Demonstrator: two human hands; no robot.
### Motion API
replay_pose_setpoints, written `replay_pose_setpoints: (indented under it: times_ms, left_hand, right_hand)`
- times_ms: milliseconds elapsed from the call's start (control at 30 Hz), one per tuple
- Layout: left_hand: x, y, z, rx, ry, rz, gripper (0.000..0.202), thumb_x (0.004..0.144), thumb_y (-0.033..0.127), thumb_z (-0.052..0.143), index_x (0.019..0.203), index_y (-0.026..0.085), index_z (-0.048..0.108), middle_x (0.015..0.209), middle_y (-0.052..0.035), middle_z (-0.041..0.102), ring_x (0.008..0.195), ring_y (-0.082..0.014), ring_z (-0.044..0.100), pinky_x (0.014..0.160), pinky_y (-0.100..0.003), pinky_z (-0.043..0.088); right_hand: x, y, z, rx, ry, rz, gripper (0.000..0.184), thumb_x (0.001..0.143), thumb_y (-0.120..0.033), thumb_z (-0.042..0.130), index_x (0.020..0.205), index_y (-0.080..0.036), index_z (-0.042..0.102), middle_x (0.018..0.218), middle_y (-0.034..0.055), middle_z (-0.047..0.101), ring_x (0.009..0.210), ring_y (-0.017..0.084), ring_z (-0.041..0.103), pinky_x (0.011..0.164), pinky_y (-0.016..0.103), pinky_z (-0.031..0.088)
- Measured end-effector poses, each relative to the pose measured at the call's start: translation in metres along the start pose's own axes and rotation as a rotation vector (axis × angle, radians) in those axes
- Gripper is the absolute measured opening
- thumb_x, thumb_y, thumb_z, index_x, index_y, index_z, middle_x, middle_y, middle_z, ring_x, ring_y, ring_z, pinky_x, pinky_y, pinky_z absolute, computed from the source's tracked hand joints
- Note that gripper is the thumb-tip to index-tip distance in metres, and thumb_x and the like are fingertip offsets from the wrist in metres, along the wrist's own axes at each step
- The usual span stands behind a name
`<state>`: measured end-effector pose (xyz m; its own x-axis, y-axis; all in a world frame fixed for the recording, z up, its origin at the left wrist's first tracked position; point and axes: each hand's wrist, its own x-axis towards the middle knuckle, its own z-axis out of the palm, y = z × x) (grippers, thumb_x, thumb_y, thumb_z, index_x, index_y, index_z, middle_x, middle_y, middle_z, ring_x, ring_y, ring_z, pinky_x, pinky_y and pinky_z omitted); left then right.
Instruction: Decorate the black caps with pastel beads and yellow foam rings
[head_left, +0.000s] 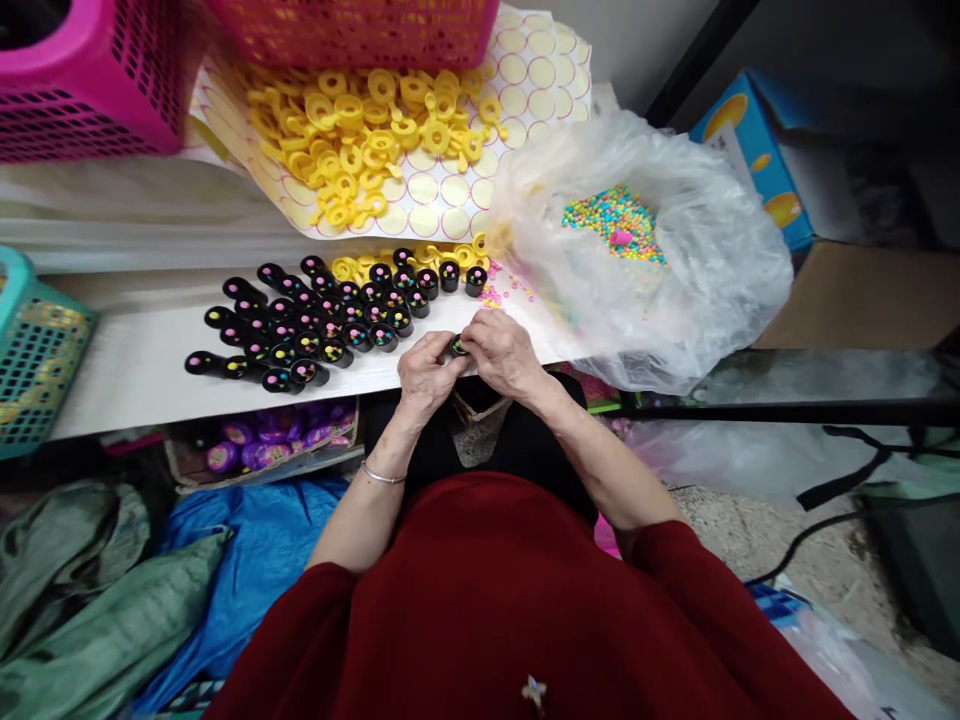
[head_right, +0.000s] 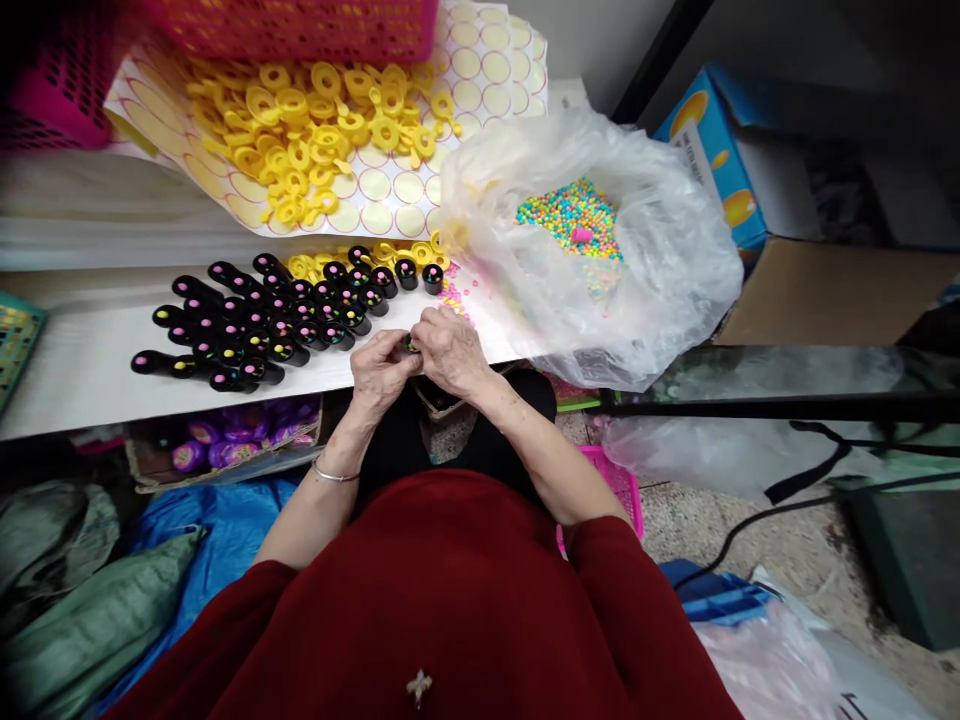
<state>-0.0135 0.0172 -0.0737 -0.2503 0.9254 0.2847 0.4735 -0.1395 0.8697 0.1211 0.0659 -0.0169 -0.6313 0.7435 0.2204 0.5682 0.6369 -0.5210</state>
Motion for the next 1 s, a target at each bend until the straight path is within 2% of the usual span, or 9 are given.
replay_pose_setpoints:
  times_ms: [267, 500, 733, 867, 1000]
  left_hand:
    - [0.000, 0.004, -0.001, 0.034, -0.002, 0.024, 0.020, 0.068, 0.020, 0.062, 0.087, 0.019, 0.068, 0.075, 0.0016, 0.061, 0.061, -0.0095, 0.047, 0.058, -0.022, 0.039]
    - [0.000, 0.004, -0.002, 0.059, -0.015, 0.055, 0.019, 0.069, 0.021, 0.063, 0.088, 0.018, 0.067, 0.079, 0.0003, 0.063, 0.064, -0.0106, 0.051, 0.061, -0.022, 0.041]
    - [0.000, 0.006, -0.002, 0.069, -0.015, 0.042, 0.018, 0.069, 0.020, 0.063, 0.087, 0.019, 0.067, 0.077, 0.0006, 0.062, 0.064, -0.0105, 0.049, 0.060, -0.022, 0.040]
    - [0.000, 0.006, -0.002, 0.048, -0.006, 0.035, 0.018, 0.069, 0.019, 0.062, 0.086, 0.019, 0.067, 0.074, 0.0014, 0.060, 0.061, -0.0099, 0.047, 0.058, -0.022, 0.039]
    - [0.001, 0.006, -0.001, 0.045, 0.008, 0.041, 0.018, 0.069, 0.019, 0.060, 0.086, 0.019, 0.066, 0.072, 0.0022, 0.058, 0.061, -0.0097, 0.046, 0.057, -0.022, 0.039]
  right_hand:
    - [0.003, -0.003, -0.002, -0.096, -0.075, 0.005, 0.022, 0.087, -0.015, 0.044, 0.077, -0.016, 0.063, 0.080, 0.0077, 0.055, 0.080, 0.021, 0.045, 0.071, 0.033, 0.036]
    - [0.003, -0.003, -0.002, -0.112, -0.079, 0.010, 0.023, 0.088, -0.015, 0.042, 0.078, -0.017, 0.063, 0.082, 0.0077, 0.055, 0.081, 0.021, 0.044, 0.072, 0.033, 0.035]
    - [0.003, -0.004, -0.002, -0.183, -0.091, -0.040, 0.024, 0.088, -0.014, 0.040, 0.077, -0.015, 0.062, 0.081, 0.0082, 0.054, 0.077, 0.021, 0.042, 0.070, 0.033, 0.034]
    - [0.008, -0.008, -0.006, -0.273, -0.151, -0.085, 0.021, 0.085, -0.010, 0.043, 0.076, -0.016, 0.061, 0.080, 0.0081, 0.053, 0.076, 0.021, 0.040, 0.067, 0.033, 0.032]
    - [0.013, -0.010, -0.012, -0.286, -0.239, -0.116, 0.014, 0.083, -0.014, 0.050, 0.075, -0.015, 0.061, 0.080, 0.0081, 0.053, 0.076, 0.021, 0.040, 0.066, 0.033, 0.032]
